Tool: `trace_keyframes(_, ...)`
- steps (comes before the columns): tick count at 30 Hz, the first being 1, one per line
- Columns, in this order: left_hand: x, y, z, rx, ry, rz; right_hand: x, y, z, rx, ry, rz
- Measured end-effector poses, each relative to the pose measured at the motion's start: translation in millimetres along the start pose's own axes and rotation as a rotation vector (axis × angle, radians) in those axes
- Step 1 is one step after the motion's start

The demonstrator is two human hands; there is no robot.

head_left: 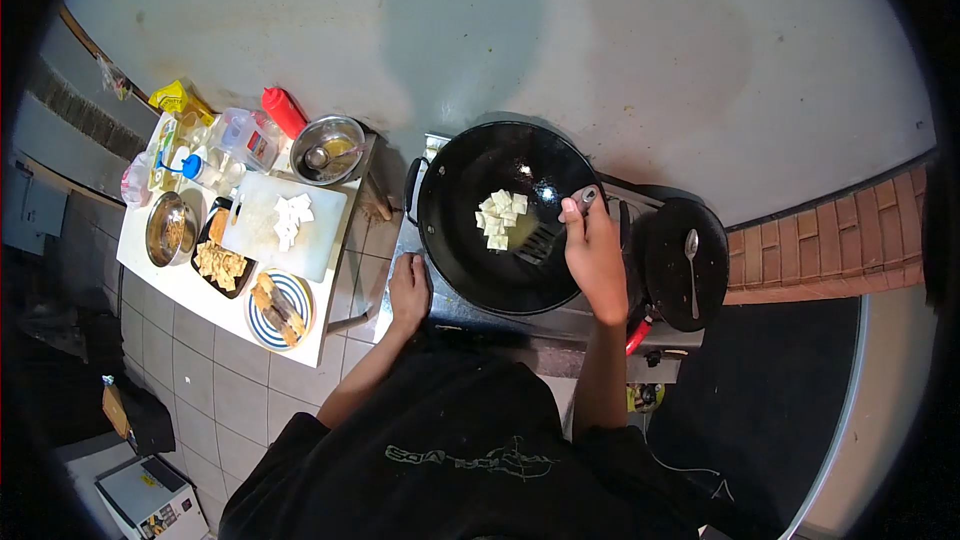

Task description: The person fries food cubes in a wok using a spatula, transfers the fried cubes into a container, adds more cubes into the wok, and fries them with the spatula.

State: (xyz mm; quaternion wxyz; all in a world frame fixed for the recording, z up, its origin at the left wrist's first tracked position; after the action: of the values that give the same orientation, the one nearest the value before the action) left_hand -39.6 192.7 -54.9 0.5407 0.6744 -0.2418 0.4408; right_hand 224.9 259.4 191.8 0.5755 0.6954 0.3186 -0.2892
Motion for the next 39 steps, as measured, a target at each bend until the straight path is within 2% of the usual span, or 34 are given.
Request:
trace_keyframes(2,1.1,0.2,0.2,0.012,-0.006,-0.014,-2.3,-0.1,0.0,-0.031,0.016,-0.074)
trace_keyframes(5,4.0,2.6,1.6,0.024,-0.012,-0.023,0.5,2.3,2.5,-0.043,-0.103,-0.075)
trace_keyframes(10,2.0,0.8,-0.1,0.017,-0.014,-0.024,-1.3,1.1,2.0,0.013,0.042,-0.025)
trace_keyframes(14,2.2,0.1,-0.1,-0.001,-0.006,-0.018,-0.7,2.0,2.0,-0.036,-0.035,-0.102)
trace_keyframes(19,3.9,1.2,0.1,0.016,-0.02,0.002,0.2,0.5,1.4,0.006,-0.01,0.042)
trace_keyframes(22,0.5,-0.6,0.0,0.006,-0.018,-0.009,-5.4,0.2,0.7,-0.053,0.028,-0.092)
trace_keyframes(29,-0.2,-1.5,0.1,0.006,-0.03,-0.034,-1.9,4.0,-0.4,0.011,0.009,0.012)
trace_keyframes(32,5.0,1.3,0.0,0.023,-0.036,-0.026,-8.6,-0.5,0.0,-0.042,0.053,-0.012)
trace_keyframes(35,3.8,1.5,0.7,0.035,-0.034,-0.019,-3.4,-0.5,-0.2,-0.077,-0.057,-0.088)
trace_keyframes(39,3.5,0.8,0.6,0.016,-0.017,0.015,-3.6,1.9,-0.6,0.006,0.013,0.028)
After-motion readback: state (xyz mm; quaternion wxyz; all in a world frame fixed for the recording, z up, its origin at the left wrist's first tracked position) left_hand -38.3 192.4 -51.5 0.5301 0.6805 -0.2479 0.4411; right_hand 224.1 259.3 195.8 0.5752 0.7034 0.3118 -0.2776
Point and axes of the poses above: each hand's wrist, its own z-axis away from the middle knuckle, its own y-axis out of the back of the hand, x = y × z, the point moved 9 cm from there along -z, towards the middle knuckle, and after that the axes turned 2 degrees about -y, right-handed, at the moved point
